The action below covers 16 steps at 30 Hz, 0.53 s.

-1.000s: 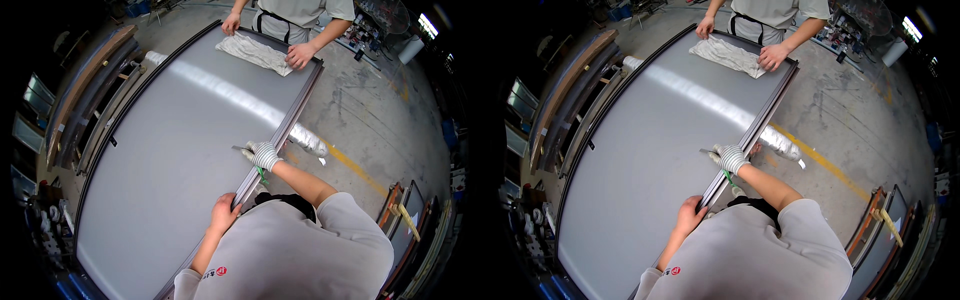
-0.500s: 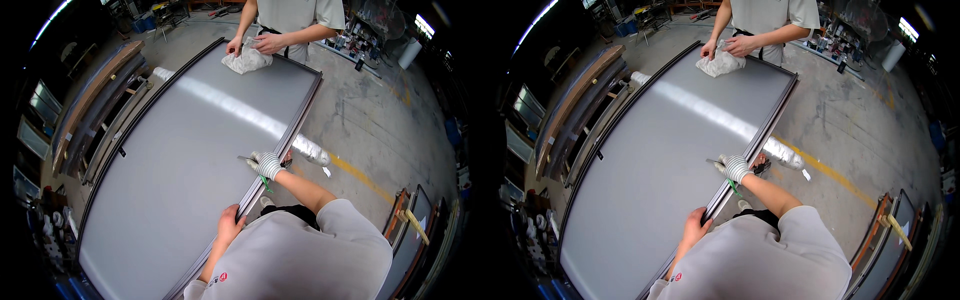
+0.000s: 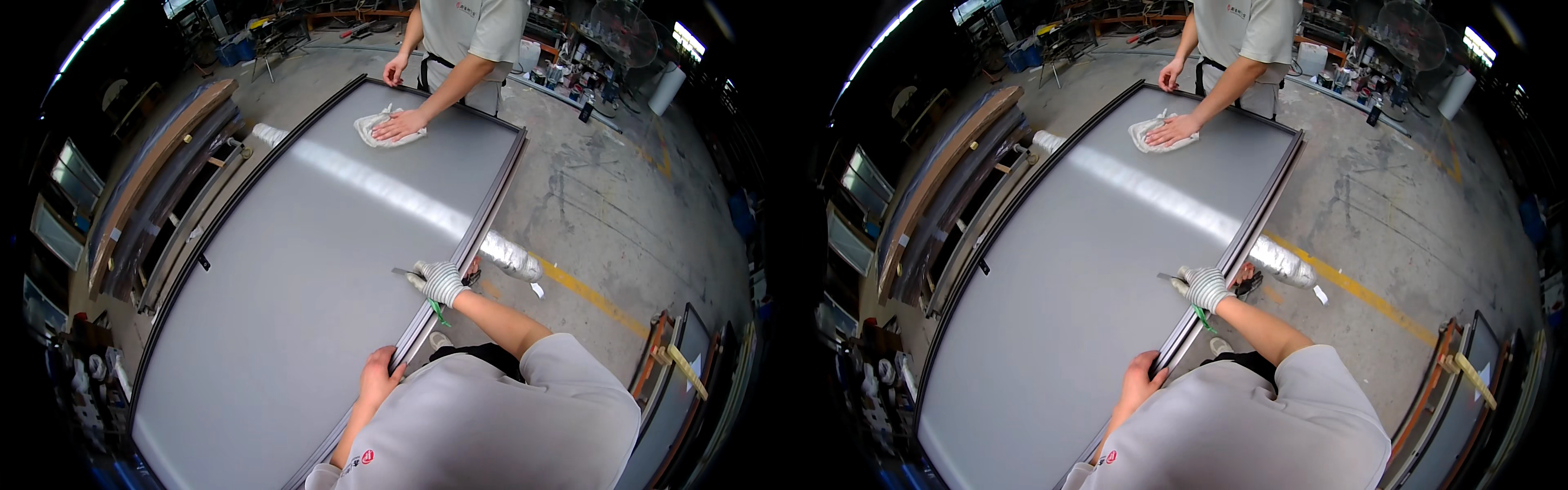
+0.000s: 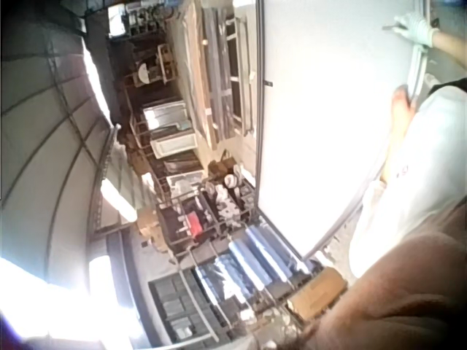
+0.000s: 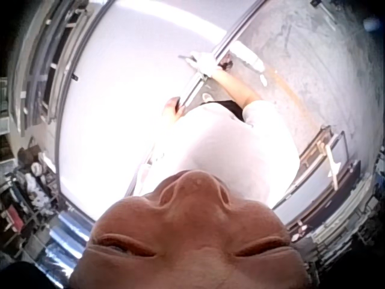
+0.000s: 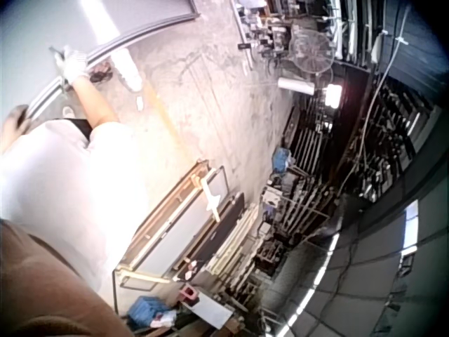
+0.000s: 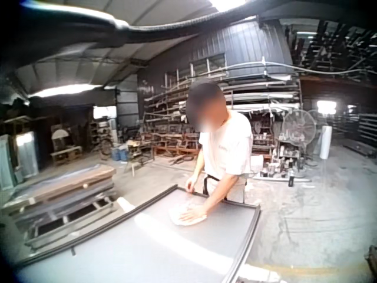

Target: The person assembles a large window frame by fitting metal profiles into the grooves of a glass pane. They use a utility knife to trim the edges of the profiles and a power drill to secure the components. The person also applies protective tape to the frame and wipes the surface with a cloth.

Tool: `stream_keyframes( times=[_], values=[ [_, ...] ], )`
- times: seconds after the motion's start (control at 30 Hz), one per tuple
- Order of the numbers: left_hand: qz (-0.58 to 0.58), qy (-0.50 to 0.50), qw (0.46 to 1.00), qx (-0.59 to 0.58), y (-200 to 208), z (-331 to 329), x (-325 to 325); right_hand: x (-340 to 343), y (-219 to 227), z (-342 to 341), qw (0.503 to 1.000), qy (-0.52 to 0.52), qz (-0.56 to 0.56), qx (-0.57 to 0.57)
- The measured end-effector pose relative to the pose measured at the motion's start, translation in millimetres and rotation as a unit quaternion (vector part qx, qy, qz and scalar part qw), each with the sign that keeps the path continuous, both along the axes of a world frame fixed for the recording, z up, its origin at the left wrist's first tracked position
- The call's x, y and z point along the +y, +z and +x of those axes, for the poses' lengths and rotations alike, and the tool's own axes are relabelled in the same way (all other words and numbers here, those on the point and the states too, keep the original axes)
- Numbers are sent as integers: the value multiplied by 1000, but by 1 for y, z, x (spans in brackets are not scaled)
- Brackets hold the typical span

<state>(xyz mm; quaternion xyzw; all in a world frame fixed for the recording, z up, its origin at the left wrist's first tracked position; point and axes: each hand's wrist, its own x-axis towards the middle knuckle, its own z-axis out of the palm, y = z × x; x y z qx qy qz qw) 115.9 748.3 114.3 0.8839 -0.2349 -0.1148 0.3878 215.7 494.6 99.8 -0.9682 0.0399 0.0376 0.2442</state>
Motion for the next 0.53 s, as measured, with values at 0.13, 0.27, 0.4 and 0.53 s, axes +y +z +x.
stream_keyframes(
  times=[0.13, 0.27, 0.4, 0.53],
  values=[
    [-9, -10, 1000, -1, -7, 4, 2, 1, -4, 0, 1000, -3, 1, -9],
    [-12, -16, 1000, -1, -9, 12, 6, 1, -1, 1, 1000, -10, 2, 2],
    [-130, 14, 991, 42, 13, 24, 11, 2, -6, 5, 1000, -5, -14, -12],
    [-307, -118, 922, 206, 114, 40, 25, 0, -11, 6, 1000, -8, -7, -24]
  ],
)
